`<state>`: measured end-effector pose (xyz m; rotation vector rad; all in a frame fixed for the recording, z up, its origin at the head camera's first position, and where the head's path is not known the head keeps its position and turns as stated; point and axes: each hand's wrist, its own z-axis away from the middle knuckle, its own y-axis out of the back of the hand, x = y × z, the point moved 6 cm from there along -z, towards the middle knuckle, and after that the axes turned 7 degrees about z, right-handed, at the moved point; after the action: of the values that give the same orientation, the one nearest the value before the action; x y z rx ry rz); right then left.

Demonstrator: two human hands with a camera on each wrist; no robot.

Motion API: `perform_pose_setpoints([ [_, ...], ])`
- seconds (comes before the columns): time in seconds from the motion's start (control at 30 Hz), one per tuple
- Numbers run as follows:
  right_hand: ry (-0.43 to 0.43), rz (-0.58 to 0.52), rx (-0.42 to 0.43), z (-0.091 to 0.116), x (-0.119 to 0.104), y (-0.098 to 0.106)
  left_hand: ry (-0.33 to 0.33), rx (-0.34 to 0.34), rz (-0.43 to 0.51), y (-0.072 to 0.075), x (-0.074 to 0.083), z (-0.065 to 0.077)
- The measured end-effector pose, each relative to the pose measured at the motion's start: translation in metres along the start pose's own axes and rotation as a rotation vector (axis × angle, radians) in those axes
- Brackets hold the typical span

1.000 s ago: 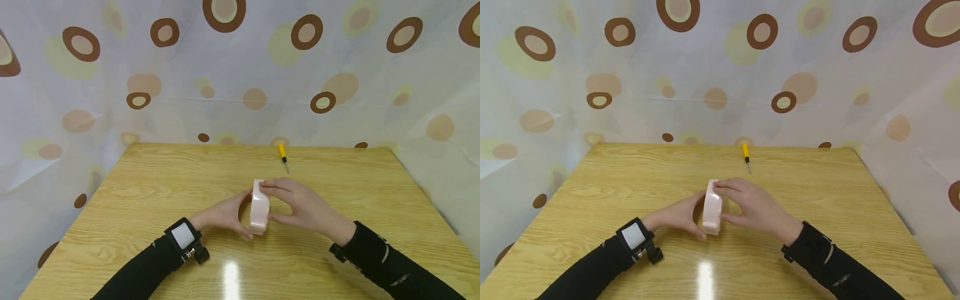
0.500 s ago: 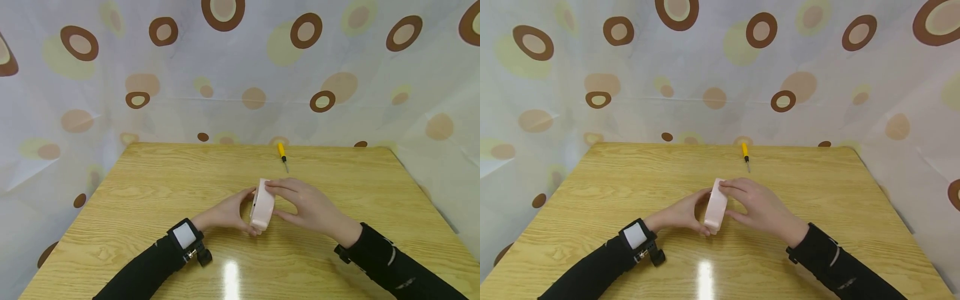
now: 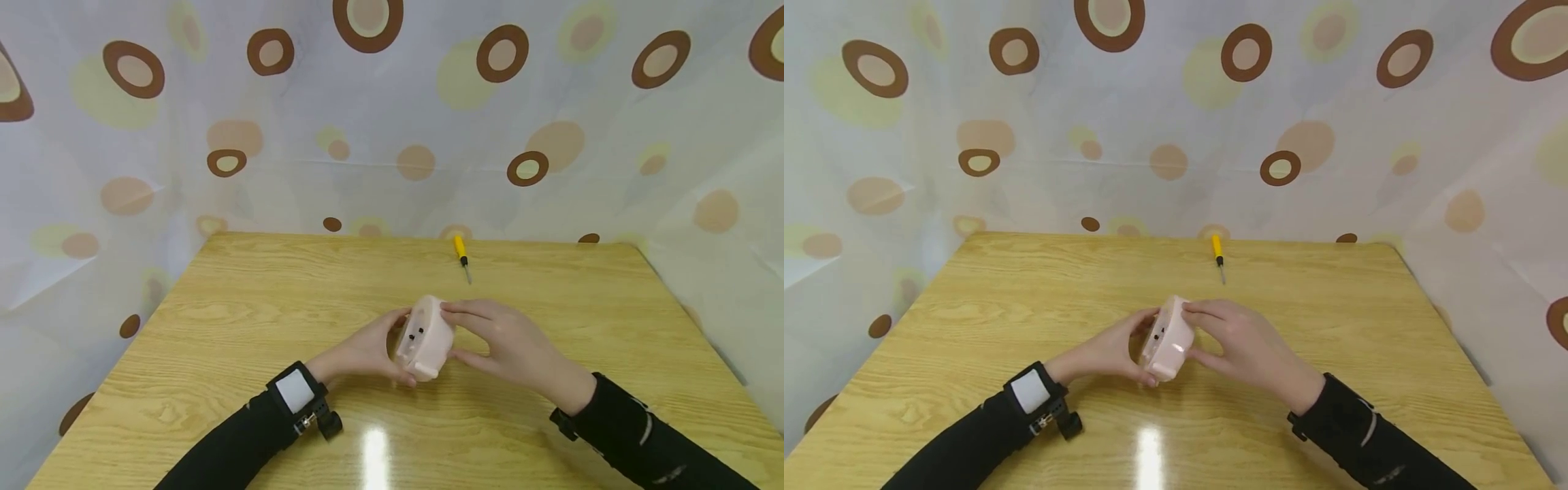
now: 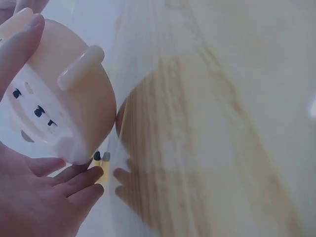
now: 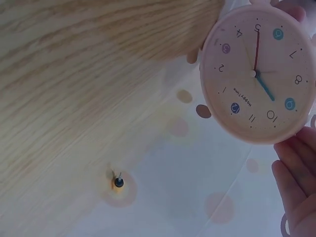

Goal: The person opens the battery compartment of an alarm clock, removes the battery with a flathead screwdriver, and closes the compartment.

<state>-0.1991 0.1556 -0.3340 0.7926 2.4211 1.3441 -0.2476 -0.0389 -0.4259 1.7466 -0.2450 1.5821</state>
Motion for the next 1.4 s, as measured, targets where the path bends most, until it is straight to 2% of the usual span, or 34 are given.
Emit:
perform_pose_setpoints([
  [0.17,-0.040,0.001,-0.008,0.002,0.002,-0.002,-0.002,0.061,-0.038,0.006,0.001,0.003],
  [0.33,-0.081,-0.016,-0.030,0.005,0.003,-0.005,0.049,0.121,-0.098,0.009,-0.003,0.006],
  [0.57,-0.134,-0.007,-0.075,0.011,0.003,-0.008,0.056,0.180,-0.125,0.007,-0.003,0.006],
  [0.77,-0.221,-0.033,-0.134,0.019,0.006,-0.016,0.067,0.235,-0.210,0.002,-0.001,0.006],
  [0.9,-0.262,-0.033,-0.202,0.025,0.006,-0.024,0.076,0.247,-0.290,-0.001,0.001,0.006],
  [1.13,-0.275,-0.006,-0.297,0.032,0.004,-0.032,0.094,0.250,-0.441,-0.006,0.005,0.005],
  [1.4,-0.269,0.000,-0.375,0.033,0.005,-0.039,0.098,0.280,-0.532,-0.011,0.008,0.005],
])
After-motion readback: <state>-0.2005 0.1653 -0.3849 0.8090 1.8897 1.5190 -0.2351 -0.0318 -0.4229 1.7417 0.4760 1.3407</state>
